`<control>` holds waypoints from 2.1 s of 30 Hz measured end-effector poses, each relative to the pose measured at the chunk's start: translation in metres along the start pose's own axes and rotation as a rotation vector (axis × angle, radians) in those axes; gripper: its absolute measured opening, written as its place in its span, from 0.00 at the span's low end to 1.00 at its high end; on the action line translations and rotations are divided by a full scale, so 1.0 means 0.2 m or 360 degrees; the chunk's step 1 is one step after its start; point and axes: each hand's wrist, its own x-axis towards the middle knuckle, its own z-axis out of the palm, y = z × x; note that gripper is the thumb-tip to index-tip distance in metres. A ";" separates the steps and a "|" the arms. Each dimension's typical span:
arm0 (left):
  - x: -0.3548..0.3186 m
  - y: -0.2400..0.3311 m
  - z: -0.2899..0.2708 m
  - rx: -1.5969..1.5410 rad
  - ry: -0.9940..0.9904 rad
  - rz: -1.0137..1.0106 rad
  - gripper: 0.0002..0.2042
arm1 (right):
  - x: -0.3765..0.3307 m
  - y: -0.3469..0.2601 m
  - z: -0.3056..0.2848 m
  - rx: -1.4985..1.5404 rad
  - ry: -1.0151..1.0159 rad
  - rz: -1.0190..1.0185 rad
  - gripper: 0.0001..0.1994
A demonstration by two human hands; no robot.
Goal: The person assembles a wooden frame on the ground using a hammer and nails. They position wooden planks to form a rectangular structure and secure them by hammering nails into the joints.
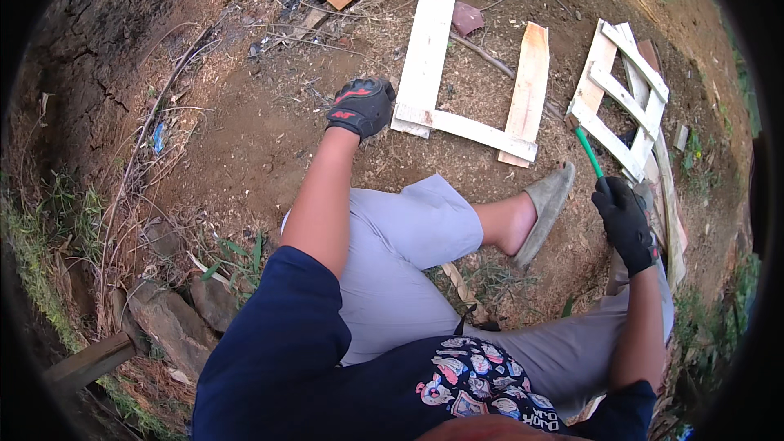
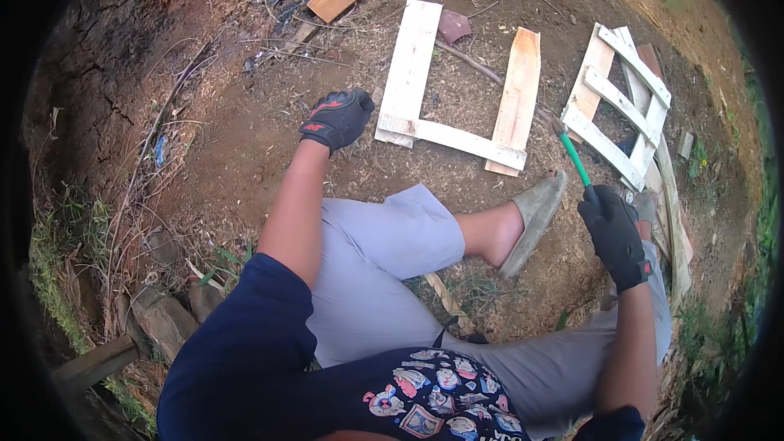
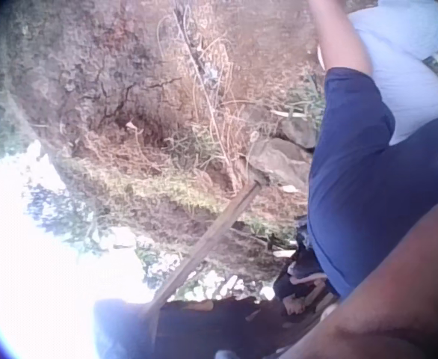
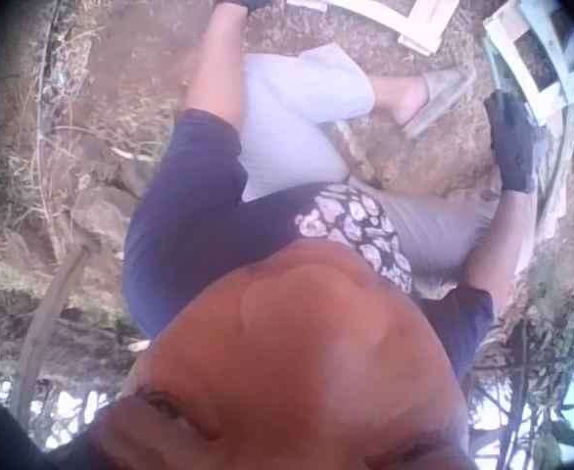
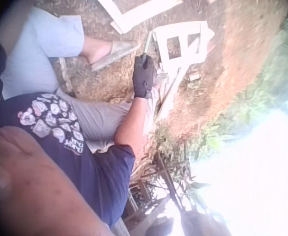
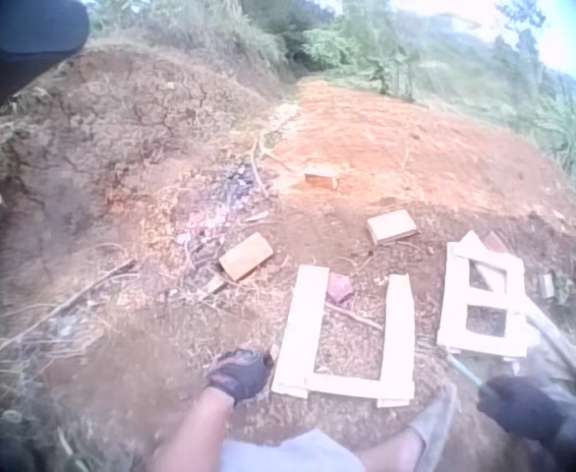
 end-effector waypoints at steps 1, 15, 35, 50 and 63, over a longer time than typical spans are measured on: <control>0.04 0.04 -0.05 -0.0021 -0.0027 0.0067 0.11 | -0.03 0.00 0.04 -0.0040 0.0086 -0.0026 0.19; 0.18 -0.09 0.15 0.0150 -0.0079 0.0178 0.12 | 0.00 -0.29 0.42 -0.0053 -0.0366 -0.0477 0.25; 0.17 -0.02 0.16 0.0082 -0.0060 0.0141 0.13 | 0.00 -0.17 0.39 -0.0067 -0.0250 -0.0486 0.23; 0.13 0.05 0.14 -0.0152 -0.0097 0.0167 0.15 | 0.01 -0.18 0.36 -0.0055 -0.0318 -0.0370 0.22; 0.19 -0.08 0.32 -0.0309 -0.0095 0.0051 0.14 | -0.03 -0.11 0.32 0.0000 -0.0368 -0.0358 0.21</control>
